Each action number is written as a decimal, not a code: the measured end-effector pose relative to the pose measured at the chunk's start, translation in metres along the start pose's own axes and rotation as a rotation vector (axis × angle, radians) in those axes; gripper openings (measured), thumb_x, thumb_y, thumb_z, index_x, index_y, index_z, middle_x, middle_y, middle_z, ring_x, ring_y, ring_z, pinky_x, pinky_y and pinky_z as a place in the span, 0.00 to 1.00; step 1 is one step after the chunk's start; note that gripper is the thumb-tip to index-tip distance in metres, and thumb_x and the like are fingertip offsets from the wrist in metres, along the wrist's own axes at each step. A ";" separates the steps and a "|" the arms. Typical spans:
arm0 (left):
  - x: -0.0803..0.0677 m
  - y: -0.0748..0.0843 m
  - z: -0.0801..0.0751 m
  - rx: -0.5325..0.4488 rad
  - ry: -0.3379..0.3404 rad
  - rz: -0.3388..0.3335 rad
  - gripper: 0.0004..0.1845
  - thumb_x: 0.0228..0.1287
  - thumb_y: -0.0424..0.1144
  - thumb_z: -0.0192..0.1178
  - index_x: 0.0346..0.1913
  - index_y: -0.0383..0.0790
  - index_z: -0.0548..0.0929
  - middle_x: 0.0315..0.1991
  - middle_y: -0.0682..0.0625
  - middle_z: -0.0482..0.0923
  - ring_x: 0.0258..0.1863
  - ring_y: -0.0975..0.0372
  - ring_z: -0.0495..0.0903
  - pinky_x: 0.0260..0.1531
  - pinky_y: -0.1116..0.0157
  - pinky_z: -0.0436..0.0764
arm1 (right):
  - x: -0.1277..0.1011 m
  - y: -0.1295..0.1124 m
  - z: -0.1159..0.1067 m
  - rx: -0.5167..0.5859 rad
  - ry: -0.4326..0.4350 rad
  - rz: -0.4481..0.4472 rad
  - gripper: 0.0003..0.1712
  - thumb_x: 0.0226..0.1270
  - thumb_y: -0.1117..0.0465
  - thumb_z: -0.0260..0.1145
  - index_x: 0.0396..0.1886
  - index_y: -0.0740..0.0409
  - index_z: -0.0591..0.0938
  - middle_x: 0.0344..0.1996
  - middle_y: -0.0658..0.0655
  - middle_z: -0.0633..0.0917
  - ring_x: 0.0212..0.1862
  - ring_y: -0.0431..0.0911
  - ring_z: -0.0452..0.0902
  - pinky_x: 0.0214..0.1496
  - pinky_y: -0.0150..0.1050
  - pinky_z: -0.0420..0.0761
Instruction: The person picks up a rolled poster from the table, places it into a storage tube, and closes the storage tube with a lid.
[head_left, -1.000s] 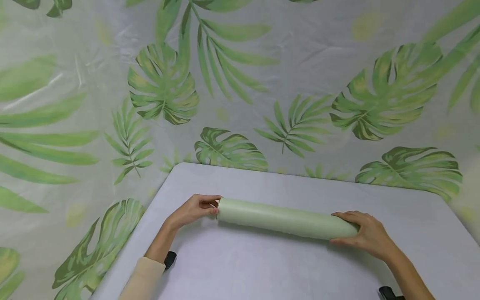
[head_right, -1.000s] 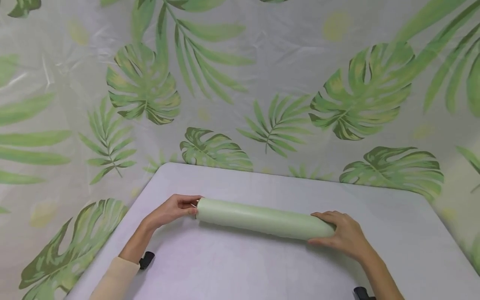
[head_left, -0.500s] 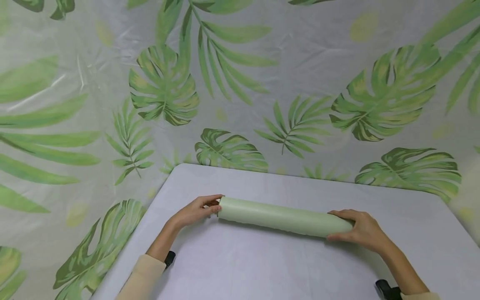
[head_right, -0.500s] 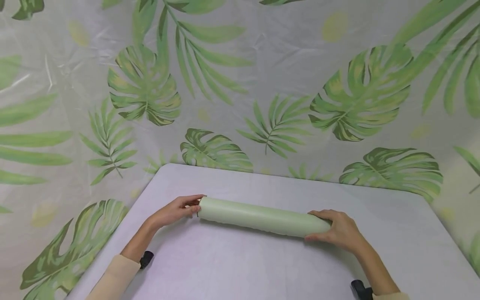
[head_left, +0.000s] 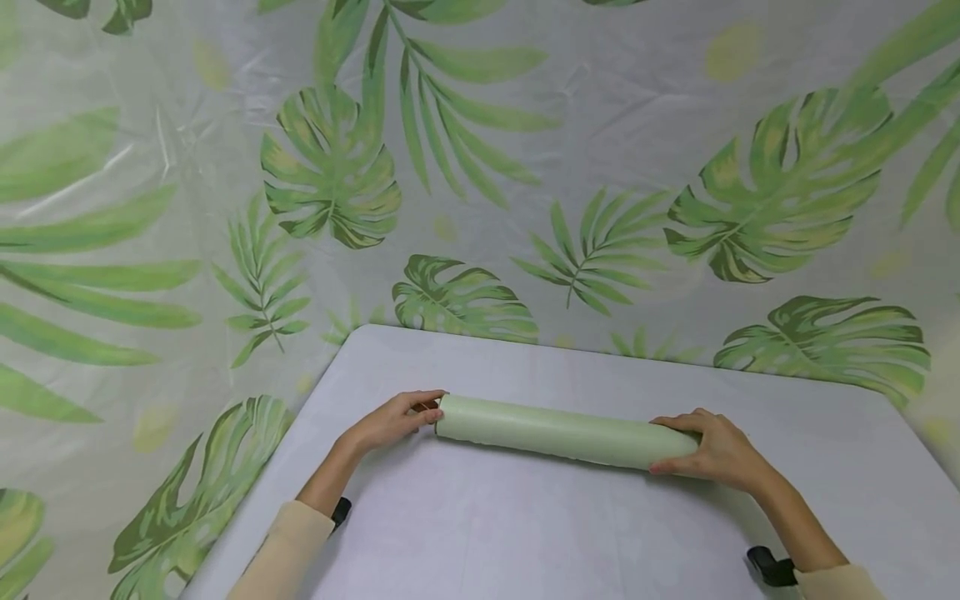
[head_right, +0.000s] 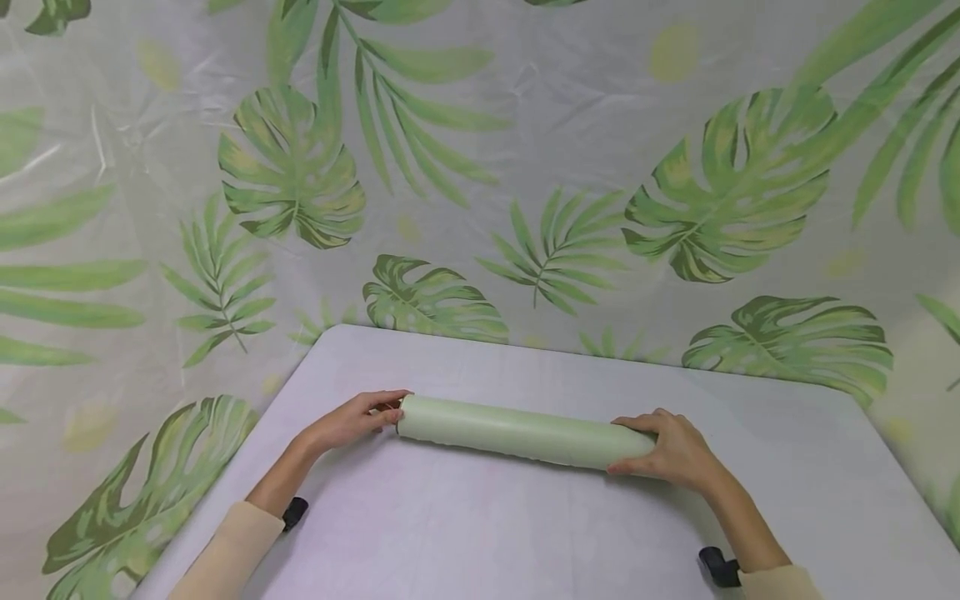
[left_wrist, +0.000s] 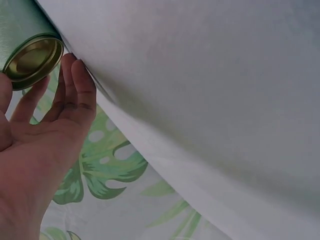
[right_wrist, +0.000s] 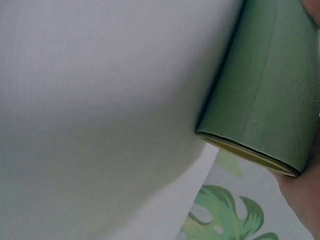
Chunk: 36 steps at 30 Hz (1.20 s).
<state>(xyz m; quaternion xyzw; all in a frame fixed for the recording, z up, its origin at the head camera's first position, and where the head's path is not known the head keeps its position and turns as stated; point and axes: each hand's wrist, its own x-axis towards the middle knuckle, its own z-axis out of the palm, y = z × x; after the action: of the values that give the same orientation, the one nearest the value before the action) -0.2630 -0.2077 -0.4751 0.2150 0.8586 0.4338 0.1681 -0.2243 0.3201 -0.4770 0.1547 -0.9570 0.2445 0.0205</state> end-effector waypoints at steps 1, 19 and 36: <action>0.000 0.001 0.000 0.000 0.000 -0.005 0.33 0.81 0.50 0.54 0.79 0.37 0.65 0.62 0.41 0.79 0.56 0.55 0.78 0.51 0.56 0.80 | 0.000 0.000 0.000 -0.005 -0.006 0.001 0.45 0.43 0.35 0.85 0.61 0.49 0.87 0.44 0.56 0.87 0.41 0.45 0.77 0.39 0.41 0.74; 0.001 0.001 0.000 -0.003 -0.001 -0.025 0.32 0.80 0.52 0.55 0.78 0.40 0.66 0.62 0.41 0.78 0.57 0.54 0.78 0.52 0.57 0.81 | -0.006 -0.003 0.001 -0.159 0.086 -0.088 0.45 0.46 0.31 0.81 0.61 0.50 0.86 0.49 0.57 0.90 0.49 0.54 0.83 0.56 0.57 0.64; -0.004 0.001 0.002 0.006 -0.003 -0.012 0.34 0.80 0.51 0.55 0.79 0.38 0.64 0.67 0.39 0.75 0.65 0.49 0.75 0.64 0.47 0.75 | -0.013 -0.003 0.003 -0.193 0.121 -0.092 0.45 0.47 0.30 0.80 0.62 0.49 0.85 0.49 0.56 0.90 0.49 0.52 0.81 0.55 0.58 0.65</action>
<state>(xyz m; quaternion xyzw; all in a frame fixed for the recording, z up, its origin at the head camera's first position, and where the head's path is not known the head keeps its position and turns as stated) -0.2583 -0.2082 -0.4753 0.2109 0.8609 0.4300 0.1716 -0.2111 0.3201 -0.4800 0.1805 -0.9650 0.1591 0.1043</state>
